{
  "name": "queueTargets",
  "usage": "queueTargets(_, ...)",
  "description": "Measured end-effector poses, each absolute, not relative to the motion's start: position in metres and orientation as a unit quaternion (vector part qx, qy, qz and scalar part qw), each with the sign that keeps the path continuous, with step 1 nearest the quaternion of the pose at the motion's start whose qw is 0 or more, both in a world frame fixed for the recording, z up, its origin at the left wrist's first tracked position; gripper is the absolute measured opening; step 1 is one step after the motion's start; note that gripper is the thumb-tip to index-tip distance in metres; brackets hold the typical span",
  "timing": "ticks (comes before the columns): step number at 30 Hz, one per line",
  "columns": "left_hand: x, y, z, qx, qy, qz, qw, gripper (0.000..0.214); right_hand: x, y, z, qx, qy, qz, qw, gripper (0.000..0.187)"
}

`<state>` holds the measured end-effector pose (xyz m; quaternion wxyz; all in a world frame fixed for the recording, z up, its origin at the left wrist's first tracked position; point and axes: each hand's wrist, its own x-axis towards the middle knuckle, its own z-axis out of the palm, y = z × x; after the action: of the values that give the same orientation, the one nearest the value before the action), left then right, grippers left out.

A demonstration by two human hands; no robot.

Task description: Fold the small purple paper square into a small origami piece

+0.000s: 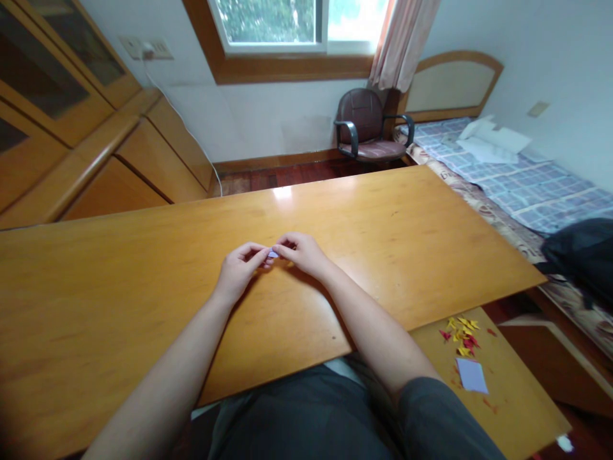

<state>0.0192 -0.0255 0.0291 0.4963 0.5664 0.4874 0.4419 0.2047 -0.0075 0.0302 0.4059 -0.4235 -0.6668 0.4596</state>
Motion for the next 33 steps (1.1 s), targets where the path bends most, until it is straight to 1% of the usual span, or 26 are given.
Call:
queueTargets(7, 0.0164, -0.0226, 0.0324, 0.51, 0.481, 0.477, 0.53, 0.031, 0.2076, -0.0059, 0.0268, -0.408, -0.655, 0.491, 0.405, 0.025)
queueTargets(11, 0.0153, -0.022, 0.0303, 0.517, 0.474, 0.472, 0.534, 0.029, 0.2076, -0.0064, 0.0275, -0.407, -0.653, 0.495, 0.404, 0.026)
queueTargets(18, 0.0162, -0.0251, 0.0317, 0.562, 0.49, 0.435, 0.505, 0.031, 0.208, -0.0076, 0.0297, -0.409, -0.657, 0.491, 0.4, 0.025)
queueTargets(24, 0.0164, -0.0255, 0.033, 0.563, 0.497, 0.431, 0.499, 0.03, 0.2099, -0.0047, 0.027, -0.408, -0.64, 0.497, 0.421, 0.024)
queueTargets(33, 0.0163, -0.0252, 0.0317, 0.6, 0.505, 0.421, 0.456, 0.026, 0.2077, -0.0067, 0.0292, -0.417, -0.632, 0.505, 0.415, 0.026)
